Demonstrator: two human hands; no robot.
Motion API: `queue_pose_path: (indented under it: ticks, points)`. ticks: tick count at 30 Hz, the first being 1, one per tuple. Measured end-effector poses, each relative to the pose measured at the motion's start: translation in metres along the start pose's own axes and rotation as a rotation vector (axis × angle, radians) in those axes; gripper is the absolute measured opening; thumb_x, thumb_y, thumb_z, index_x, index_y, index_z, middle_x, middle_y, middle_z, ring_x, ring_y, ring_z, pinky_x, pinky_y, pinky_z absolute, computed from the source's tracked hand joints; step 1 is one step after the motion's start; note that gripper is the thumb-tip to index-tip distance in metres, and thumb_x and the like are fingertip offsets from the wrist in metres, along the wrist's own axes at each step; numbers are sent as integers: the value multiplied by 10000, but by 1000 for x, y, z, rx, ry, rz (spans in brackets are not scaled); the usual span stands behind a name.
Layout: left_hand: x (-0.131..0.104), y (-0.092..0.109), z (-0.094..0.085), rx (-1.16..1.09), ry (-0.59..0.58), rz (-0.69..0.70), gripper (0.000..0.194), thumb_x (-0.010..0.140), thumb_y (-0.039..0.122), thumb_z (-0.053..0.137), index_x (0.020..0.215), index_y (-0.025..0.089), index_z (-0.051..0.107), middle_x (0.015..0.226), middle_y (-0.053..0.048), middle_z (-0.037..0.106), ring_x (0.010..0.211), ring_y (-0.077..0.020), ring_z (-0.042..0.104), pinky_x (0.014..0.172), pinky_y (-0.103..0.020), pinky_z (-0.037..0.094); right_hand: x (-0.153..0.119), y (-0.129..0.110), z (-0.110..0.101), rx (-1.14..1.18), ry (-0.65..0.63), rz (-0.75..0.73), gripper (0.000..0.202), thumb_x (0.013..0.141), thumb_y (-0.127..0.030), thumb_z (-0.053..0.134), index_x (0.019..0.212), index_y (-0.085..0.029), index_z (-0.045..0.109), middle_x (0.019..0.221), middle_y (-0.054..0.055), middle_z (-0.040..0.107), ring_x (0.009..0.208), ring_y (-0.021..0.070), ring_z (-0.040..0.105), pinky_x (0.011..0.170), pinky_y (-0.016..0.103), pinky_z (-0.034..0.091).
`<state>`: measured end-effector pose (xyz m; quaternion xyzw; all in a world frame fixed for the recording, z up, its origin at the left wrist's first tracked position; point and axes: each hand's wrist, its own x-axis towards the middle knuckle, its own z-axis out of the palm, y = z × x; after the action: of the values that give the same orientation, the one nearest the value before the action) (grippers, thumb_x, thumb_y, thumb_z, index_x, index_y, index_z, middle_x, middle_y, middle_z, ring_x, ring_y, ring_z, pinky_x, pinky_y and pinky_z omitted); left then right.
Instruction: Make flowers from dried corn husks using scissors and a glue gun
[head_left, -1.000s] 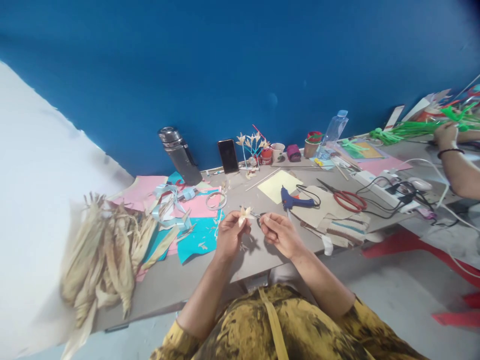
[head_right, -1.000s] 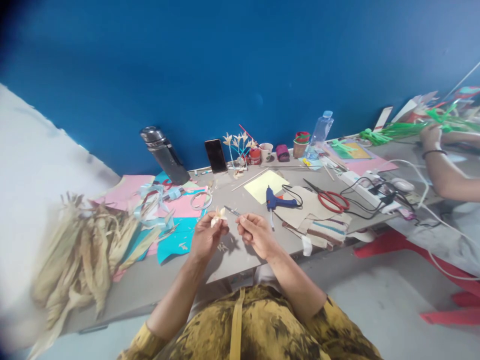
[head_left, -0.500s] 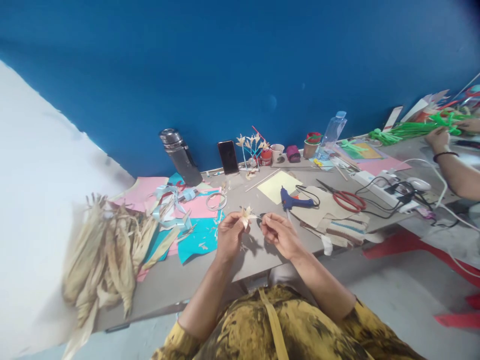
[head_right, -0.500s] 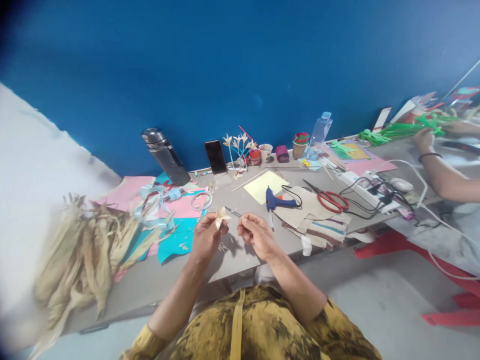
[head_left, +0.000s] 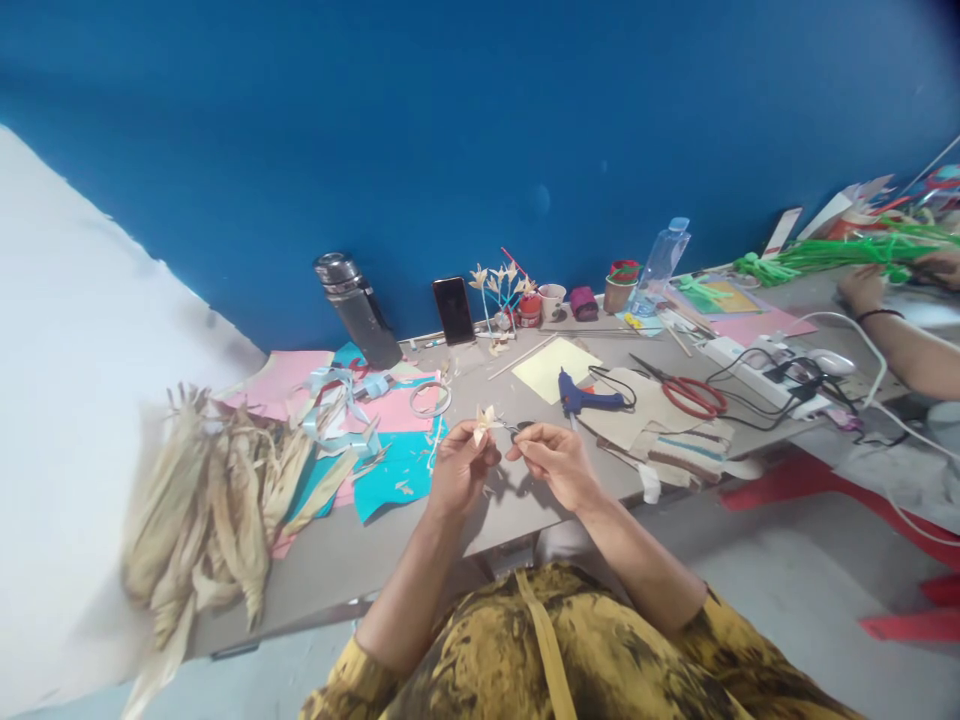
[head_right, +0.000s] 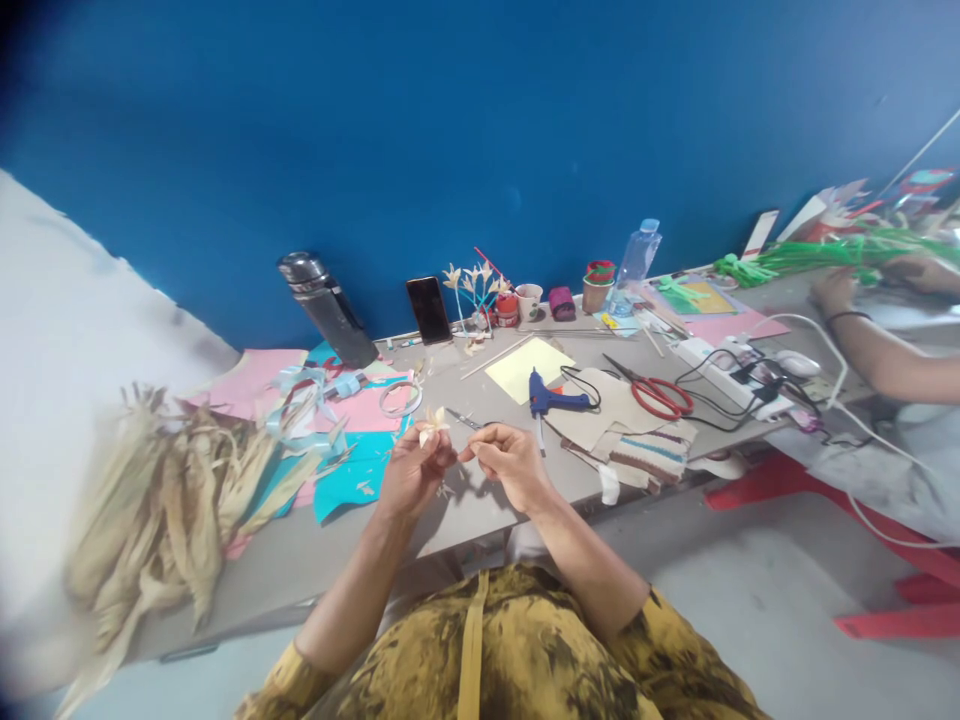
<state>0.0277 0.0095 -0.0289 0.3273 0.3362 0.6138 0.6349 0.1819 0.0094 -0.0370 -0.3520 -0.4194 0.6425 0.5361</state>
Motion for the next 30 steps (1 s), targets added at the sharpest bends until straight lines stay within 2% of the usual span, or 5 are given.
queue_pose_path:
  ticks: [10,15,19,21,30]
  points:
    - [25,27,-8,49,2,21,275,709,330,836,744,174,612,652,32,591,513,-74,501,553,-233,394,5,3,-9,-5,-111,70,320,846,-470,697,776,-165,629,516,-20,587,405,59,344,406,200,210]
    - [39,32,-6,109,25,58,297,692,371,847,758,162,646,672,19,612,516,-70,510,542,-220,391,12,3,1,-276,-244,-18,521,963,-539,505,607,-167,581,469,-18,515,415,73,397,445,209,325]
    - [41,24,-8,96,38,39,290,703,367,838,778,153,656,695,6,631,518,-69,518,540,-217,403,18,3,9,-391,-165,4,201,817,-371,713,845,-174,684,741,24,690,548,104,536,507,222,414]
    - [41,22,-11,78,40,36,283,696,352,842,782,156,657,693,9,634,510,-68,518,539,-216,407,21,4,12,-389,-130,18,239,755,-288,746,962,-188,681,787,20,703,608,123,571,543,233,441]
    - [40,24,-14,92,107,28,237,669,319,829,751,154,680,689,-10,662,508,-75,517,532,-221,401,20,6,10,-482,-115,29,140,807,-300,660,767,-169,687,668,24,677,536,115,508,506,239,385]
